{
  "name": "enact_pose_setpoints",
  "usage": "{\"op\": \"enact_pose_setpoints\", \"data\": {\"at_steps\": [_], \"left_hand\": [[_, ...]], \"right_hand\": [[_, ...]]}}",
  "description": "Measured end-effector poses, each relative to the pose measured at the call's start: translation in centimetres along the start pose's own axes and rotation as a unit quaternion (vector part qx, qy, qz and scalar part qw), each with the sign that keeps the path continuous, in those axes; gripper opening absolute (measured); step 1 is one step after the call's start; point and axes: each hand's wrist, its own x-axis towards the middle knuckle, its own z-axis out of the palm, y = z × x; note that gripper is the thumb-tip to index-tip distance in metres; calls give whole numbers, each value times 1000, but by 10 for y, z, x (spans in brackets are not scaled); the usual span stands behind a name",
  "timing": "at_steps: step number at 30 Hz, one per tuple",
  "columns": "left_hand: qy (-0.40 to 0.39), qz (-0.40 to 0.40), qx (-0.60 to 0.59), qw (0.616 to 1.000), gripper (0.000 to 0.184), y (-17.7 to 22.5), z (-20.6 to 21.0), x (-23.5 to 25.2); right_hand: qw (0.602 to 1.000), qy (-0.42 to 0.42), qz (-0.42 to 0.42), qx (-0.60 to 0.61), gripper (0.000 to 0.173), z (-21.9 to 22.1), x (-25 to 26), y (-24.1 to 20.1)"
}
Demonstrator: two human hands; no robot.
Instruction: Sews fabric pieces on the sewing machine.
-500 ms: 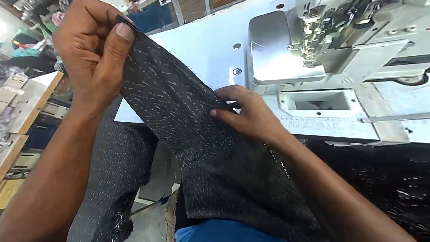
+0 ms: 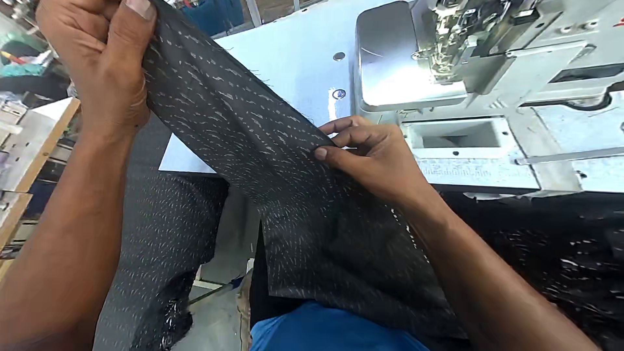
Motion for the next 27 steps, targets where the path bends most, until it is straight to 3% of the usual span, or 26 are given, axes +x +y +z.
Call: {"op": "enact_pose_setpoints", "data": {"at_steps": [10, 14, 17, 20, 27], "left_hand": [[-53, -139, -100, 984, 16, -13, 25, 25], [-69, -163, -145, 973, 15, -25, 38, 28], [-57, -238, -170, 955, 13, -26, 54, 25], [-32, -267, -121, 955, 10, -24, 97, 30], [-193, -129, 20, 973, 14, -15, 235, 21]], "right_hand": [[999, -3, -32, -27, 23, -6, -13, 3], [1000, 6, -14, -1, 20, -13, -23, 2], [999, -11, -4, 42, 18, -18, -33, 1], [996, -29, 24, 84, 14, -18, -60, 2], [980, 33, 171, 97, 23, -14, -159, 32]]}}
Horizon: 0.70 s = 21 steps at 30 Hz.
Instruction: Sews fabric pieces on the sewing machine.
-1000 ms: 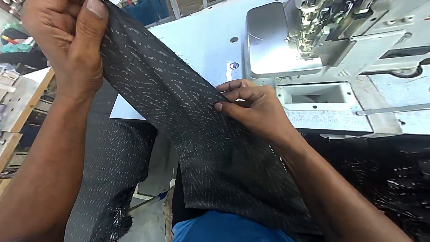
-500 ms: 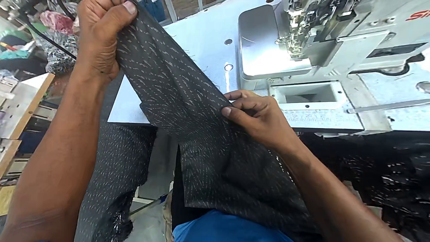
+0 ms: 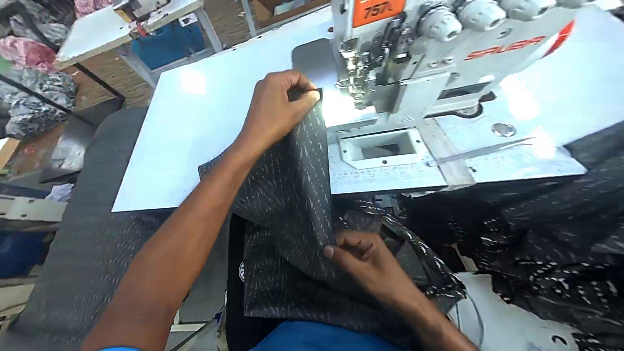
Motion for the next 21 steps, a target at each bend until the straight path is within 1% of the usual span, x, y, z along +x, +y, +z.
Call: {"op": "enact_pose_setpoints", "data": {"at_steps": [2, 4, 5, 7, 8, 10, 12, 14, 15, 18, 21], "left_hand": [[-12, 9, 1, 1000, 12, 1, 19, -2], [4, 9, -4, 1000, 12, 2, 27, 0], [14, 10, -5, 1000, 14, 3, 28, 2], [27, 13, 0, 1000, 25, 3, 29, 4], [36, 18, 14, 999, 27, 2, 30, 5], [56, 37, 61, 996, 21, 2, 35, 3], [68, 67, 144, 985, 22, 9, 40, -7], [59, 88, 209, 972, 29, 26, 47, -27], [46, 94, 218, 970, 33, 35, 52, -38], [13, 113, 239, 964, 44, 48, 69, -55], [27, 117, 216, 969, 45, 49, 76, -55]], "right_hand": [[999, 17, 32, -10, 25, -8, -12, 5], [999, 27, 36, -21, 26, -17, -14, 5], [999, 24, 32, -20, 25, -19, -14, 4], [999, 10, 28, -12, 24, -21, -13, 4], [999, 6, 30, -9, 24, -21, -12, 5], [1000, 5, 29, -11, 23, -21, -12, 10], [1000, 1, 16, -20, 22, -22, -15, 14], [999, -4, -3, -43, 24, -23, -24, 19], [998, -2, -12, -58, 24, -24, -30, 23], [997, 9, -23, -69, 25, -27, -42, 29], [997, 23, -17, -75, 26, -34, -44, 26]]}}
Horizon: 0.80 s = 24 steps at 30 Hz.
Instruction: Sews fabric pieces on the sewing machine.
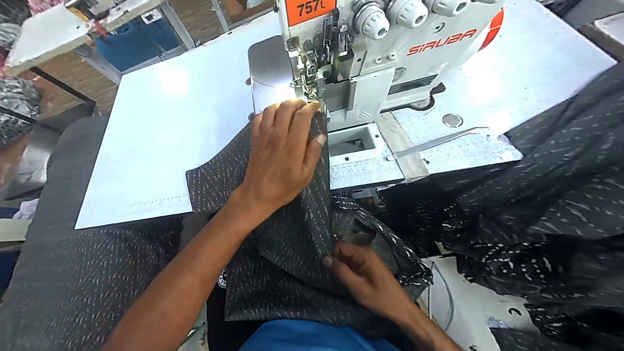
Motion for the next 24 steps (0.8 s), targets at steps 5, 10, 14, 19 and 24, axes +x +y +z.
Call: {"op": "enact_pose_setpoints", "data": {"at_steps": [5, 10, 14, 19, 24], "left_hand": [[13, -6, -15, 1000, 40, 0, 2, 0], [4, -18, -5, 1000, 41, 0, 1, 3], [-7, -20, 18, 1000, 43, 2, 0, 4], [9, -38, -53, 998, 44, -10, -2, 8], [-18, -84, -93, 992, 40, -40, -6, 38]], "right_hand": [[1000, 0, -6, 5, 25, -6, 2, -4], [1000, 3, -10, 7, 25, -7, 3, -4], [1000, 6, -13, 5, 25, -10, 1, -6], [999, 30, -38, 17, 26, -15, 11, -20], [996, 63, -65, 9, 21, -23, 40, -42]]}}
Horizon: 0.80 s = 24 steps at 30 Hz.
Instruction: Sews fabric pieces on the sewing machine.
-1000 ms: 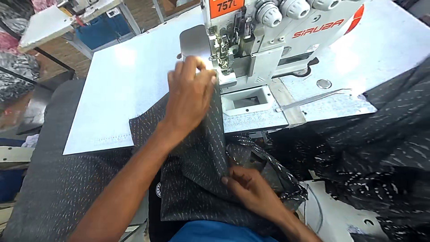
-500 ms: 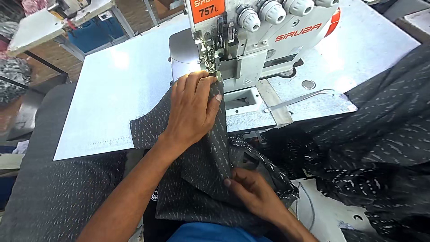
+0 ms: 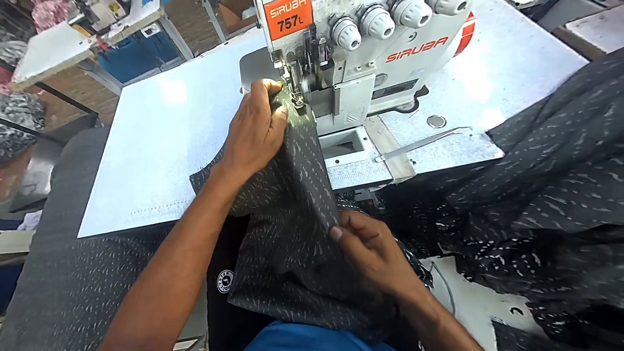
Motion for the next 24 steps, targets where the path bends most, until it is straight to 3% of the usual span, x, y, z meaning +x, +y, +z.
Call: {"op": "enact_pose_setpoints", "data": {"at_steps": [5, 7, 9, 11, 13, 17, 19, 24], "left_hand": [[-27, -17, -13, 999, 41, -31, -3, 37], [12, -10, -60, 998, 41, -43, -4, 39], [93, -8, -67, 993, 41, -52, -7, 20], [123, -26, -58, 990, 40, -57, -14, -23], [96, -66, -37, 993, 44, -64, -22, -74], [-54, -186, 62, 979, 66, -83, -44, -149], [-87, -181, 100, 975, 65, -92, -51, -161], [-68, -151, 98, 981, 49, -105, -54, -162]], "right_hand": [[999, 33, -2, 8, 20, 4, 28, -6], [999, 36, 8, 32, 19, 9, 30, -6], [998, 15, 26, 54, 14, 13, 22, -1], [996, -21, 56, 72, 17, 13, 1, 6], [993, -38, 75, 79, 16, 9, -24, 14], [988, -55, 120, 83, 4, -3, -55, 11], [987, -65, 123, 81, 5, -8, -60, 10], [990, -44, 117, 61, 9, -12, -68, 13]]}}
